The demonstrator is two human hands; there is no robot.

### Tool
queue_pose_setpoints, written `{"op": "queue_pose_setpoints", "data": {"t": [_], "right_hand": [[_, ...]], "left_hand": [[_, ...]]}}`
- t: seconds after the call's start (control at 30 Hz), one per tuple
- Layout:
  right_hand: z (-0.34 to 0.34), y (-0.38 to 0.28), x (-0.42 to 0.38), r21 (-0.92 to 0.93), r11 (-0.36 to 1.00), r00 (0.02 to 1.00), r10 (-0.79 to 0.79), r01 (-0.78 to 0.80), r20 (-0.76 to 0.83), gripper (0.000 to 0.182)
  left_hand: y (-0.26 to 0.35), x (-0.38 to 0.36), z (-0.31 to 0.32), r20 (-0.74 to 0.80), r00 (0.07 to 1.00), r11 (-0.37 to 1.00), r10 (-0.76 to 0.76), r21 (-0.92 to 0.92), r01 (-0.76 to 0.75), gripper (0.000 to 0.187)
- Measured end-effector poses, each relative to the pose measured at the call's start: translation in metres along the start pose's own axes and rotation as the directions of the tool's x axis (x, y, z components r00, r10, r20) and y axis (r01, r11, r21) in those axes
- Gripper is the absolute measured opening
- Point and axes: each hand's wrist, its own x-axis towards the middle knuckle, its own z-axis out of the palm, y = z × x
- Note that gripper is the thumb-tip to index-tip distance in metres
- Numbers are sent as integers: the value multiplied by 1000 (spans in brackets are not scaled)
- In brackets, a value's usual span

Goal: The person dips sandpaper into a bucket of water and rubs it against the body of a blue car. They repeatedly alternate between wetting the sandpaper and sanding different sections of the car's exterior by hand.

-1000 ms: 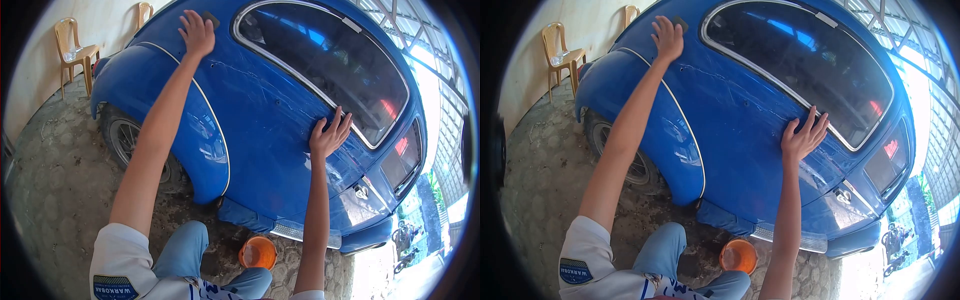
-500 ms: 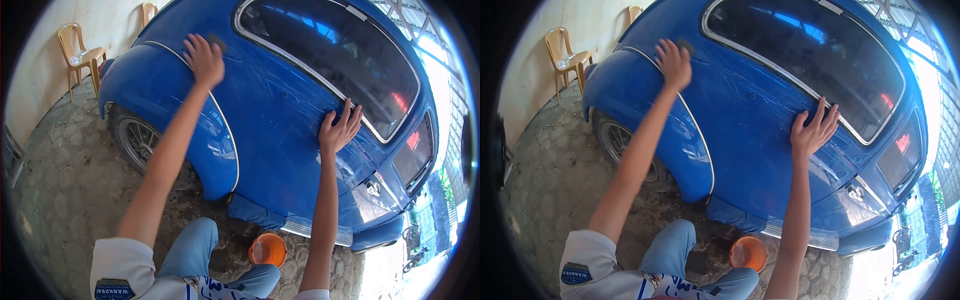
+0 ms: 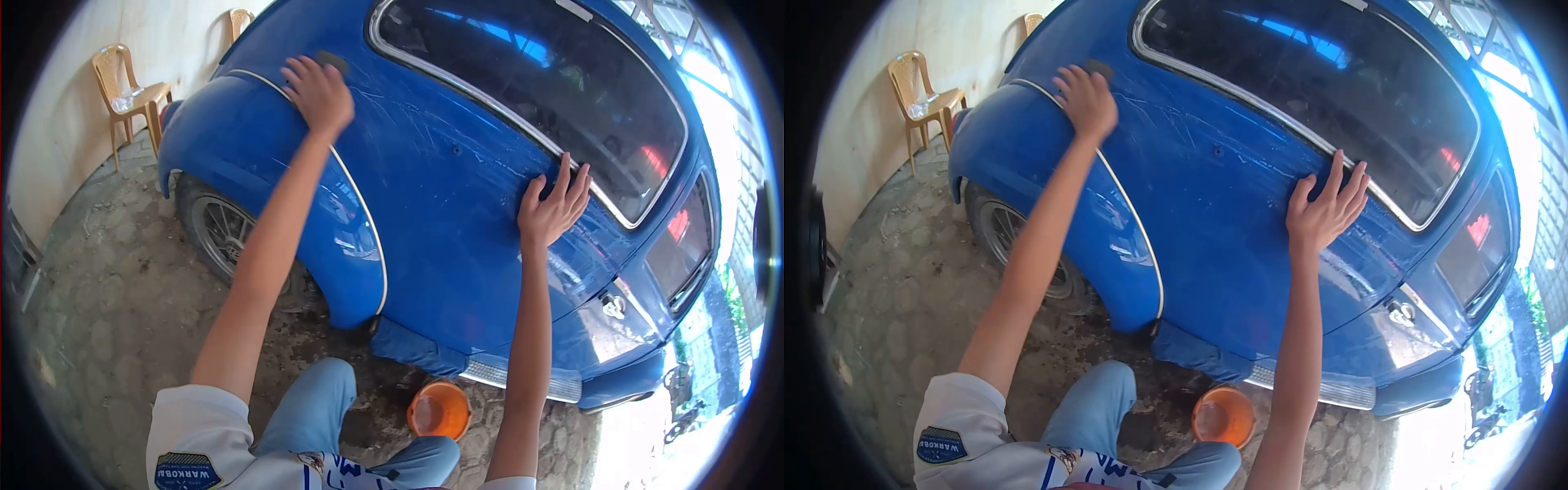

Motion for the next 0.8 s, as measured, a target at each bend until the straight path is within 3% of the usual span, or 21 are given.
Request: {"op": "queue_pose_setpoints", "data": {"t": [0.07, 0.1, 0.13, 0.2, 0.27, 0.3, 0.33, 0.37, 0.43, 0.47, 0.5, 0.53, 0.6, 0.67, 0.7, 0.77, 0.8], "right_hand": [[-1, 0, 0, 12, 1000, 1000, -21, 21, -22, 59], [-2, 1, -1, 20, 1000, 999, -24, 25, -26, 59], [-2, 2, -2, 14, 1000, 999, -13, 14, -31, 59], [-3, 2, -1, 24, 1000, 1000, -17, 18, -6, 59], [-2, 2, -3, 0, 1000, 1000, -11, 11, -9, 59], [-2, 1, -1, 3, 1000, 1000, -6, 6, -13, 59], [-2, 0, 0, 8, 1000, 1000, -5, 5, -17, 59], [-2, -1, 0, 13, 1000, 1000, 0, 0, -17, 59], [-2, 0, 2, 10, 1000, 1000, 6, -6, -19, 60], [-2, 0, 0, 6, 1000, 1000, 13, -13, -6, 60], [-3, 1, -1, 15, 1000, 1000, 7, -7, -2, 60], [-5, 3, -2, 8, 1000, 1000, 9, -9, 0, 60], [-5, 4, -1, 33, 999, 1000, -9, 8, 4, 60], [-6, 2, -1, 24, 1000, 1000, -3, 3, 10, 60], [-7, 1, -2, 23, 1000, 1000, 0, 0, 17, 60], [-6, 1, 0, 20, 1000, 1000, 0, -1, 11, 60], [-5, 3, 1, 16, 1000, 1000, -4, 3, 12, 60]], "left_hand": [[25, -78, -8, -14, 951, 949, 309, -56, -309, 66], [32, -113, -22, 120, 884, 892, 452, -71, -447, 65], [18, -132, -25, 139, 742, 750, 656, -230, -620, 66], [15, -87, -31, 298, 587, 640, 753, -124, -758, 67], [42, -4, -45, 185, 866, 879, 464, 20, -476, 64], [19, 31, -6, -8, 919, 919, 394, 24, -394, 62], [-1, 49, 28, -200, 932, 952, 301, 10, -306, 60], [12, 40, 23, -206, 931, 952, 300, 3, -306, 60], [59, -7, -13, -63, 897, 899, 437, 57, -434, 59], [80, -47, -40, 160, 796, 804, 584, 21, -595, 59], [85, -87, -48, 219, 660, 688, 719, -89, -720, 60], [67, -113, -30, 166, 525, 551, 834, -241, -799, 61], [59, -85, -27, 227, 418, 459, 880, -173, -872, 64], [88, -32, -31, 110, 701, 709, 705, -131, -693, 64], [93, -11, -14, 110, 703, 711, 703, -137, -689, 64], [101, 20, 17, -171, 798, 802, 577, -63, -594, 59], [112, -1, 8, -172, 801, 804, 574, -68, -591, 59]]}}
